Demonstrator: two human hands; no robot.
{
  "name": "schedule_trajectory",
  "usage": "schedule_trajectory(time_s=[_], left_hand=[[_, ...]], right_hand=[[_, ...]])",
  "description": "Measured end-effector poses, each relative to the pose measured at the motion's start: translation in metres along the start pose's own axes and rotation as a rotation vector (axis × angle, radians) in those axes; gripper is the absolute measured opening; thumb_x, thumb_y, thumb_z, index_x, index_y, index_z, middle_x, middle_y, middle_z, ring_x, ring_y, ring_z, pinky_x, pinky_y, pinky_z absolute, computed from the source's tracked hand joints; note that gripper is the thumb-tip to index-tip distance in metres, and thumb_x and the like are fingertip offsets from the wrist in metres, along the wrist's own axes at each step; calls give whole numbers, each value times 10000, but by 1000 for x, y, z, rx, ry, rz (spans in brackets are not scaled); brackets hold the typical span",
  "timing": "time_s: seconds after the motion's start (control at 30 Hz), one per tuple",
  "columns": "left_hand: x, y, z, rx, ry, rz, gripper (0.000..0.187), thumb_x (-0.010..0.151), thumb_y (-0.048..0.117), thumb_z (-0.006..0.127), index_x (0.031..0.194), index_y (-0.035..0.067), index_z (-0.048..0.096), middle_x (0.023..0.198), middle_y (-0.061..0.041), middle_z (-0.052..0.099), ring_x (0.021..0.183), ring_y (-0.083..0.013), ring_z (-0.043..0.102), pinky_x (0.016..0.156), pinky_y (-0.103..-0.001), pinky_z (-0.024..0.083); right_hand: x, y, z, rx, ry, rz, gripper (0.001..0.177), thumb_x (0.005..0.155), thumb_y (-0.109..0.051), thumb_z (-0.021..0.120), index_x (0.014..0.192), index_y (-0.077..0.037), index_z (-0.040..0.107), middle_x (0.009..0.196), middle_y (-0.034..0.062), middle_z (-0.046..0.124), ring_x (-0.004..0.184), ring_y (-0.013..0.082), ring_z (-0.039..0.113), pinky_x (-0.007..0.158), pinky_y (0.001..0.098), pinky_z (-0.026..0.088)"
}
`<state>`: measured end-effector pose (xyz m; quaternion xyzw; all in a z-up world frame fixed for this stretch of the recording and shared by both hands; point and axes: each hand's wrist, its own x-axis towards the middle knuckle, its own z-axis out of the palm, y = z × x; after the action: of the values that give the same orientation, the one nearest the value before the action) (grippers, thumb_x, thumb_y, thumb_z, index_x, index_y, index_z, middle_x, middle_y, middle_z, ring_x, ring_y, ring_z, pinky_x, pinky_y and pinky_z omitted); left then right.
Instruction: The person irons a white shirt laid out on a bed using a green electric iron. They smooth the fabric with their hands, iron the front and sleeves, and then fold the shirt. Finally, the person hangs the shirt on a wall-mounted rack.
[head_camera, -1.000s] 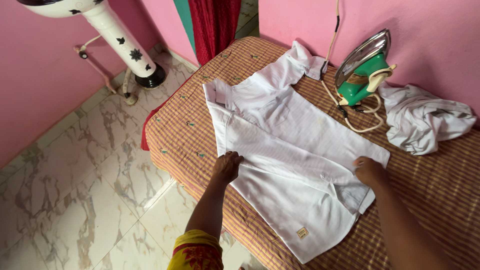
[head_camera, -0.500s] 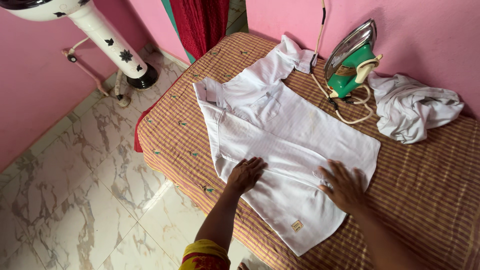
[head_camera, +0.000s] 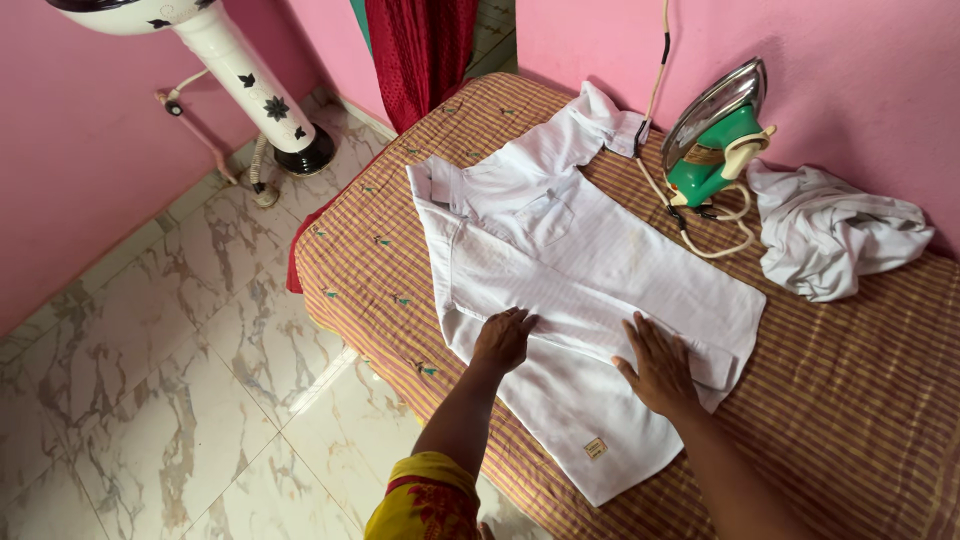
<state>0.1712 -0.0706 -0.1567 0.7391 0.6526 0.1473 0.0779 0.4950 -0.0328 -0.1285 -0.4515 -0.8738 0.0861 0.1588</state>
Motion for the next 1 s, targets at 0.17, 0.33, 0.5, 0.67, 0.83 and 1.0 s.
schedule_trajectory(time_s=[0.17,0.33,0.5,0.67,0.83,1.0], left_hand=[[10,-7,-47,110,-285,-198,314,900,34,536,1148,127,706,1233,-83,702,1180,-291,643,954,-453,538],[39,-64,-56,107,-138,-210,274,964,88,525,1131,164,728,1165,-92,718,1113,-302,664,904,-448,563],[88,-135,-50,-33,72,-152,292,931,85,515,1099,144,746,1239,-87,697,1257,-297,598,1057,-441,495],[134,-198,-45,76,355,120,438,920,131,518,1338,115,652,1385,-152,610,1368,-372,509,1173,-622,257],[163,-220,-77,-31,-146,37,469,991,288,491,1425,122,557,1286,-150,625,1273,-334,525,1170,-736,52],[172,-239,-120,143,-360,94,398,1125,412,375,1212,191,694,1163,-97,744,1198,-258,658,1297,-581,210]], right_hand=[[-2,10,-21,191,7,30,420,964,-364,630,1304,-117,649,1373,146,657,1286,335,615,1046,520,470],[20,-3,-44,210,9,354,255,955,-287,648,1121,-135,768,1098,138,773,1011,338,736,878,420,584],[58,-48,-32,116,143,313,211,897,-216,682,1075,-141,768,1066,145,764,979,356,721,868,447,576],[87,-96,12,19,216,387,242,870,-184,700,1101,-130,749,1175,81,748,1127,271,687,963,423,524],[107,-147,47,-80,288,470,345,855,-187,716,1191,-111,713,1332,74,667,1271,240,597,1082,437,425],[131,-194,58,-72,322,456,382,898,-228,692,1253,-90,666,1392,88,624,1335,248,555,1101,459,393]])
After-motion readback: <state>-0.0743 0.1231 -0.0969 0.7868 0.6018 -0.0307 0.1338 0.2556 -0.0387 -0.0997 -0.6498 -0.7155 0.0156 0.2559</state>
